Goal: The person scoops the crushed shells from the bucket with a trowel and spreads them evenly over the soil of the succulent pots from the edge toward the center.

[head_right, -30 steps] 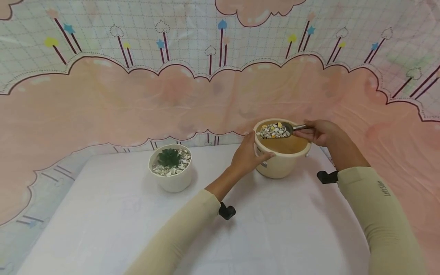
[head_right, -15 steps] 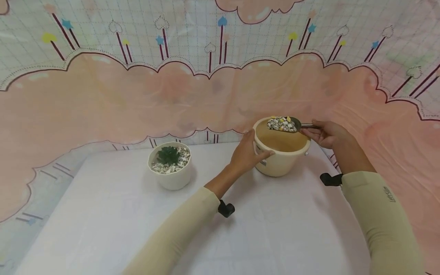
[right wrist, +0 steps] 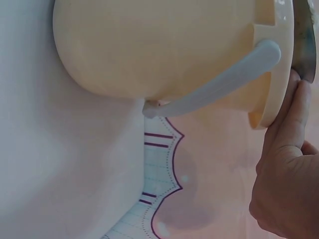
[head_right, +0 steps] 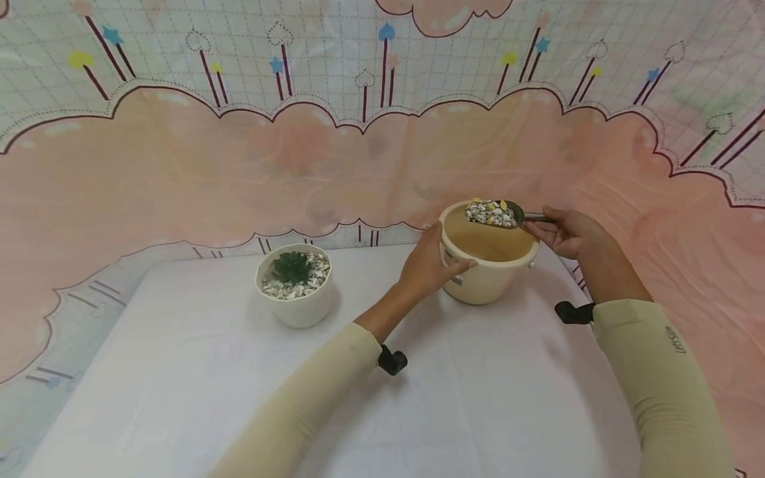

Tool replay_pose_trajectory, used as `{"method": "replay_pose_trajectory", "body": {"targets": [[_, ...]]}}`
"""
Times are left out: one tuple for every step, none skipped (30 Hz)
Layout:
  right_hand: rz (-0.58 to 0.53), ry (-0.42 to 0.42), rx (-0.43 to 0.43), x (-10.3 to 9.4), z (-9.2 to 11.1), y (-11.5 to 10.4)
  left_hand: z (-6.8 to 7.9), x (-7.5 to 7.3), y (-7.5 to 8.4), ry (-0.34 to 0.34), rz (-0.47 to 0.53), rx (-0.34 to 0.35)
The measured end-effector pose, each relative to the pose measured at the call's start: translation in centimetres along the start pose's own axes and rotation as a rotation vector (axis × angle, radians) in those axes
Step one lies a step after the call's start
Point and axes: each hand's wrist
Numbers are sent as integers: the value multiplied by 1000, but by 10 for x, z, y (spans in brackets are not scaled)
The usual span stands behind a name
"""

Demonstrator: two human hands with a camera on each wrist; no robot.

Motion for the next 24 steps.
{"method": "replay_pose_trajectory", "body": {"targets": [[1,1,-1,0,1,0,0,0,0,1,3,2],[5,2,-2,0,2,0,0,0,0,3,10,3],[9,4,-4,0,2,0,0,0,1,6,16,1],[15,13,-8,1,3,0,0,0,1,8,23,1],[19,18,-10,1,3,0,0,0,1,10,29,0],[23,25,-11,1,4,0,0,1,1,12,37,0],[23,29,-11,1,5,1,0,1,1,13,44,-1],[26,34,-12,2,5,1,0,1,1,13,51,-2],[28,38,-14,2,6,1,0,1,1,12,55,-4],[27,39,-15,2,7,1,0,1,0,11,60,-5],[24,36,-16,2,7,2,0,2,0,12,67,-7],[22,35,-16,3,8,2,0,2,0,12,73,-11],[21,32,-18,4,8,2,0,2,0,13,80,-13],[21,30,-18,5,9,3,0,2,0,15,88,-15],[16,27,-17,7,9,3,0,1,0,20,103,-12],[11,26,-17,8,10,4,1,1,0,26,118,-8],[5,24,-15,10,10,4,1,0,0,31,132,-5],[1,25,-15,12,10,5,2,-1,0,36,145,5],[1,27,-16,15,10,6,2,-2,0,44,160,19],[0,32,-18,18,10,7,3,-3,-1,51,172,31],[-5,30,-17,20,10,7,3,-5,-1,54,175,38],[-6,32,-17,23,10,8,3,-6,-1,57,170,41],[-6,37,-19,27,10,9,4,-9,-2,60,164,40],[-2,40,-22,30,10,10,4,-11,-2,59,156,32]]}}
Point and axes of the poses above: each hand's wrist, its own z-axis away from the middle knuckle, its own x-axis out of the palm, y = z × x, and after that the axes turned 5 degrees about x, right-handed
